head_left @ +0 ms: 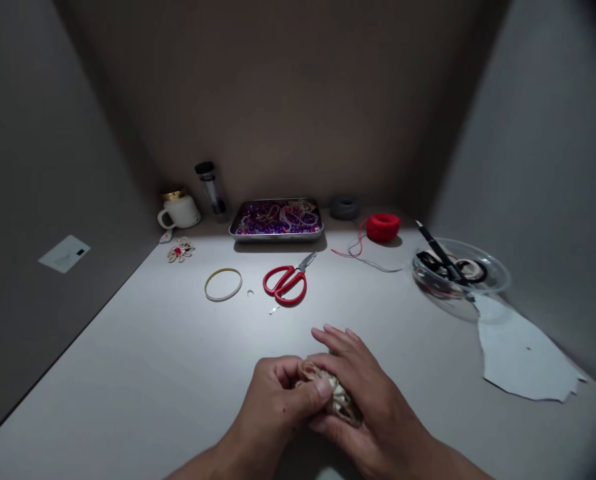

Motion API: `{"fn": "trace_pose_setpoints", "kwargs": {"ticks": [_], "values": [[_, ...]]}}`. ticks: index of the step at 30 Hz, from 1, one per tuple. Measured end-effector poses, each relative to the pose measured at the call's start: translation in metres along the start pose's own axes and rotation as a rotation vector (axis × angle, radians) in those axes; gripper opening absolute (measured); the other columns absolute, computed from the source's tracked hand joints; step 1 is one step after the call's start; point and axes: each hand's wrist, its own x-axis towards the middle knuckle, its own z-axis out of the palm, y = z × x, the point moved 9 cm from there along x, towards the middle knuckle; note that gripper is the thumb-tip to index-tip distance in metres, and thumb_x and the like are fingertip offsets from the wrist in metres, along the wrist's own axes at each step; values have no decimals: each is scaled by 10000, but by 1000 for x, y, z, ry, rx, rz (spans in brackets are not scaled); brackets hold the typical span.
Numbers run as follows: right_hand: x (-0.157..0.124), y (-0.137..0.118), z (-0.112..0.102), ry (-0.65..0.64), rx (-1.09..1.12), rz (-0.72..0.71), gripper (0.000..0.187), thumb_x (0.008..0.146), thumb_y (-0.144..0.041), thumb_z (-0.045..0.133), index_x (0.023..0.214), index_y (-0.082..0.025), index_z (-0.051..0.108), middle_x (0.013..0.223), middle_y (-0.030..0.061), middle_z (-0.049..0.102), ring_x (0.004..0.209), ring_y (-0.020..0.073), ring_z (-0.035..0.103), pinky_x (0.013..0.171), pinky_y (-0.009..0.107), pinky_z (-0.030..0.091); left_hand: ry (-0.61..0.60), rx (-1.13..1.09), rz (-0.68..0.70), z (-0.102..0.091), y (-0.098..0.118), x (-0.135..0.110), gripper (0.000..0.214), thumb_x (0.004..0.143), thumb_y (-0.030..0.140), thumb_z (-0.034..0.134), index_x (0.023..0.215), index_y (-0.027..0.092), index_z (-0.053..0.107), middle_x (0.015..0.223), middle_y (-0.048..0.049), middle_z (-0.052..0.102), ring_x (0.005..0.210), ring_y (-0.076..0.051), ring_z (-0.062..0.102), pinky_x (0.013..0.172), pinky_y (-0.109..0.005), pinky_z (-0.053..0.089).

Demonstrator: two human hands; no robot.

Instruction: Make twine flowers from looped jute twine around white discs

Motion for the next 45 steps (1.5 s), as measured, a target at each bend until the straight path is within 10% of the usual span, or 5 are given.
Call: {"fn": "trace_pose_setpoints", "kwargs": {"ticks": [13, 18, 24, 35, 45], "values": [[-5, 8, 21, -179, 217, 93, 639, 730, -334, 669, 1228, -192, 294, 1160, 157, 551, 1079, 291, 524, 1011, 552, 277, -93, -88, -85, 0, -11, -1, 281, 677, 329, 683, 576, 135, 507, 448, 56, 381, 393, -39, 246, 387, -196, 139], [-12, 38, 8, -92, 642, 499, 942, 561, -265, 765, 1331, -209, 224, 1343, 165, 380, 1219, 320, 381, 1010, 496, 294, 122, 4, -19, -24, 1, 2, 275, 695, 313, 664, 581, 147, 477, 433, 73, 368, 387, -35, 229, 379, -186, 129], [-18, 43, 22, -39, 1208, 856, 724, 665, -299, 679, 1255, -189, 274, 926, 65, 581, 788, 195, 581, 714, 346, 451, 82, 53, -6, -14, 2, 2, 282, 643, 317, 701, 574, 134, 497, 439, 68, 413, 395, -29, 275, 387, -175, 165], [-21, 45, 26, 8, 1264, 864, 538, 678, -212, 660, 1125, -196, 361, 700, -36, 541, 588, 123, 503, 554, 260, 366, -76, 68, 26, -2, 4, -1, 366, 675, 473, 660, 686, 120, 562, 494, 44, 453, 417, -38, 313, 402, -177, 212], [-20, 44, 29, -17, 1224, 855, 524, 690, -188, 658, 1114, -186, 350, 690, -37, 552, 595, 112, 492, 568, 257, 360, 129, 37, 22, -24, -1, 4, 311, 693, 398, 674, 642, 132, 521, 492, 49, 438, 399, -29, 286, 358, -160, 169]]}}
